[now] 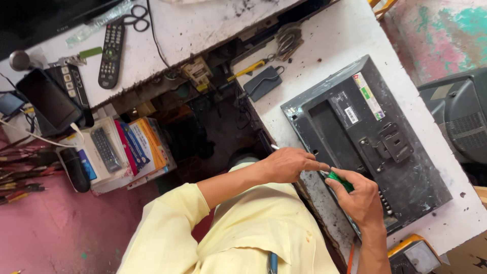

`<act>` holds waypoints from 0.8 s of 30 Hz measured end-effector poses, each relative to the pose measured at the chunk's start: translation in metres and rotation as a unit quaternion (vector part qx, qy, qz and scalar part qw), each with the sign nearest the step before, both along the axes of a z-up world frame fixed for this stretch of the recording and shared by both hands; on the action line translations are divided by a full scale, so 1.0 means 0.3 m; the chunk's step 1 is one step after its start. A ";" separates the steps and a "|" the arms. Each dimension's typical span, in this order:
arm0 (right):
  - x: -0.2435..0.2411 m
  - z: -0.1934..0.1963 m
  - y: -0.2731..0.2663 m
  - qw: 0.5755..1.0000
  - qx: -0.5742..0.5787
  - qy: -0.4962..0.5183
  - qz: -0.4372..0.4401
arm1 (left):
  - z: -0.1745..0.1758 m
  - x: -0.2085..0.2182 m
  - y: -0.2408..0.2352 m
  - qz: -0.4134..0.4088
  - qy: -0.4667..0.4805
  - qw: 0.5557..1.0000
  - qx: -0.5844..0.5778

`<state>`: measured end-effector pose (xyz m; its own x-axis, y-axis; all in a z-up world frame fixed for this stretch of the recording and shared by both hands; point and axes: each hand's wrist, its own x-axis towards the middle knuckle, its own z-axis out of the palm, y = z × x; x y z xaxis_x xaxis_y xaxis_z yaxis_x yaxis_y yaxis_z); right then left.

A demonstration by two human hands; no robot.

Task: The person uses a green-handled screwdriver to remove and then reinstall screws on the back panel of a Sony television. The person repeatedly unscrews and tightens screws at various locations on the device's rear casing.

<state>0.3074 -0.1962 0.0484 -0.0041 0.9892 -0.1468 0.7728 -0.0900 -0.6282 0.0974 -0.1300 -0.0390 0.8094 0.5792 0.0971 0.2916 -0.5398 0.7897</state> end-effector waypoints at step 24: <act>-0.056 0.000 -0.069 0.978 0.203 0.009 0.039 | 0.089 -0.024 0.110 -0.099 0.127 0.985 -0.064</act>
